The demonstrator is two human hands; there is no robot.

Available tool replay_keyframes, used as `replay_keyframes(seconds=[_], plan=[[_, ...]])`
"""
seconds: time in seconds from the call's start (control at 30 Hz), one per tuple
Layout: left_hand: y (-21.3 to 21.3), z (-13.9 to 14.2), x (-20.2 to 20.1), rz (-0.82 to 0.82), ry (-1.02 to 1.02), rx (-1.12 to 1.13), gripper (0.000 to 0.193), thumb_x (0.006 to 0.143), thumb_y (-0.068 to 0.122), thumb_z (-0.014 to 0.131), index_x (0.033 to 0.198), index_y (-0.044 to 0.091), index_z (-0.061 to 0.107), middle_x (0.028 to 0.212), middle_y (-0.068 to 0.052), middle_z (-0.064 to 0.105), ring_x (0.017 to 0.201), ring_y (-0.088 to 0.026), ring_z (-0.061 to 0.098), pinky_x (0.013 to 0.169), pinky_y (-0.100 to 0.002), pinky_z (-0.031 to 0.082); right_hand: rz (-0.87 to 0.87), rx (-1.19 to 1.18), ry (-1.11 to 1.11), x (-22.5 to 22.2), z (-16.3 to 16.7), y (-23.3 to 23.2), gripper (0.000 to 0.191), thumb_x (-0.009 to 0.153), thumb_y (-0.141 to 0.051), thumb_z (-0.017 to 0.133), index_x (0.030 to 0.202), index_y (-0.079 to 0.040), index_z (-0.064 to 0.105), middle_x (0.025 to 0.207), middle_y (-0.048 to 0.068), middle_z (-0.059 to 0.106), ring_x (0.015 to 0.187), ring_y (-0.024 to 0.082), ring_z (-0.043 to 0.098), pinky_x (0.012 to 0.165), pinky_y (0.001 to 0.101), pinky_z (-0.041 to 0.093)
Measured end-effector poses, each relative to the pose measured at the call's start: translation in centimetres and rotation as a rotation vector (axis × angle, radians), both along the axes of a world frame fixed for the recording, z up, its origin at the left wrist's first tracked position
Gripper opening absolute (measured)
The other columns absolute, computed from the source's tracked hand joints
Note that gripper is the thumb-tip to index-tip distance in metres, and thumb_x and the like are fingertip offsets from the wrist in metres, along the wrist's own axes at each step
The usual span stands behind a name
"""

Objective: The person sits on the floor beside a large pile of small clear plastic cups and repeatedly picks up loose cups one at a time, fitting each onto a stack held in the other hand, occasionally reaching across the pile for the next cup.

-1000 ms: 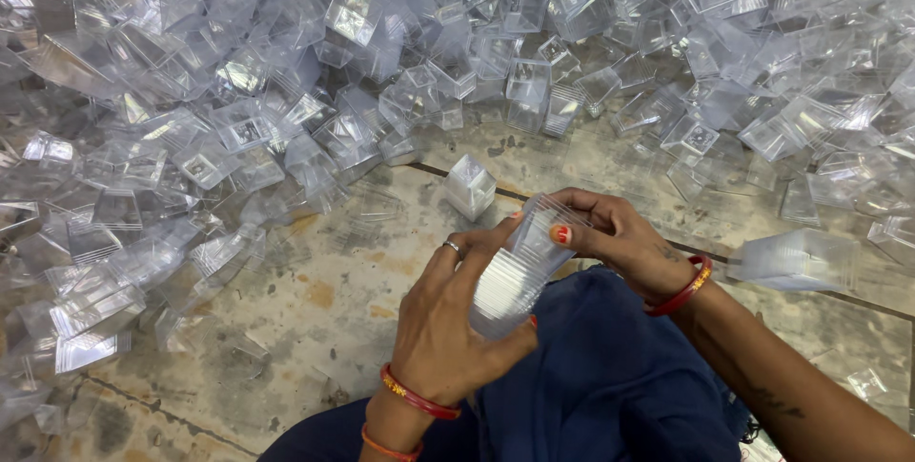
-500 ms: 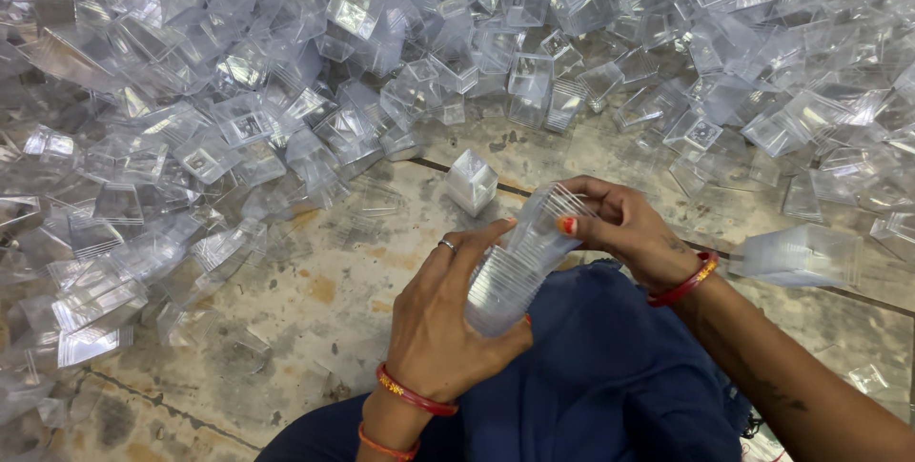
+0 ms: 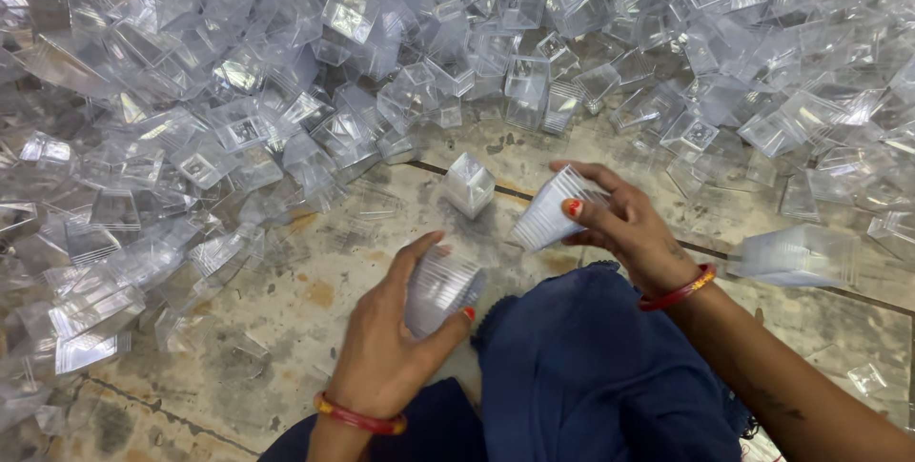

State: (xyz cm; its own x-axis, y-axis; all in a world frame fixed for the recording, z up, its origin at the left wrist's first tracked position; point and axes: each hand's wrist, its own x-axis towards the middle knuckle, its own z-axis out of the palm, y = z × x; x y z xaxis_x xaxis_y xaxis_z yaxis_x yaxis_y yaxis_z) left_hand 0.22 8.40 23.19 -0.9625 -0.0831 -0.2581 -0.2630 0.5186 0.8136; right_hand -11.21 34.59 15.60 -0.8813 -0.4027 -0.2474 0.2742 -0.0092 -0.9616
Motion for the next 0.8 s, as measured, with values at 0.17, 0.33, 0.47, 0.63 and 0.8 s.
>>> replay_keyframes(seconds=[0.17,0.33,0.47,0.63,0.8], plan=[[1.2,-1.1,0.6,-0.093,0.088,0.489,0.076,0.077,0.01,0.073,0.15,0.01,0.05,0.139,-0.012,0.068,0.129,-0.024,0.064,0.108,-0.035,0.047,0.0,-0.012,-0.151,0.6,-0.4,-1.0,0.048,0.096,-0.035,0.058,0.136,-0.009,0.055,0.105,0.003,0.064,0.085,0.01,0.06,0.069,0.0294,0.053],[2.1,-1.8,0.3,-0.093,0.089,0.509,0.077,0.079,0.009,0.071,0.152,0.01,0.048,0.146,-0.015,0.062,0.138,-0.024,0.057,0.114,-0.036,0.04,0.076,0.003,-0.186,0.3,-1.5,-0.8,0.04,0.101,-0.042,0.053,0.119,-0.007,0.056,0.09,0.003,0.059,0.066,0.008,0.054,0.053,0.0255,0.046],[2.5,-2.1,0.0,-0.157,0.159,0.417,0.077,0.082,0.012,0.069,0.155,0.011,0.046,0.15,-0.016,0.058,0.143,-0.026,0.053,0.116,-0.037,0.037,0.175,0.06,-0.114,0.4,-1.9,-1.3,0.045,0.105,-0.047,0.049,0.12,-0.005,0.057,0.082,0.008,0.058,0.054,0.009,0.052,0.046,0.0247,0.046],[2.6,-2.4,-0.2,-0.183,0.098,0.378,0.073,0.08,0.015,0.068,0.152,0.014,0.052,0.144,-0.015,0.066,0.137,-0.026,0.06,0.115,-0.037,0.041,0.363,-0.091,-0.187,0.6,-0.2,-0.8,0.056,0.1,-0.044,0.047,0.142,-0.007,0.053,0.108,0.004,0.069,0.063,0.007,0.062,0.056,0.0235,0.056],[2.2,-2.6,-0.1,-0.19,0.142,0.458,0.069,0.082,0.014,0.065,0.149,0.01,0.053,0.151,-0.014,0.061,0.143,-0.027,0.055,0.118,-0.038,0.036,0.405,-0.094,-0.158,0.4,0.9,-0.9,0.06,0.096,-0.04,0.057,0.144,-0.005,0.052,0.108,0.001,0.071,0.061,0.007,0.061,0.055,0.0249,0.056]])
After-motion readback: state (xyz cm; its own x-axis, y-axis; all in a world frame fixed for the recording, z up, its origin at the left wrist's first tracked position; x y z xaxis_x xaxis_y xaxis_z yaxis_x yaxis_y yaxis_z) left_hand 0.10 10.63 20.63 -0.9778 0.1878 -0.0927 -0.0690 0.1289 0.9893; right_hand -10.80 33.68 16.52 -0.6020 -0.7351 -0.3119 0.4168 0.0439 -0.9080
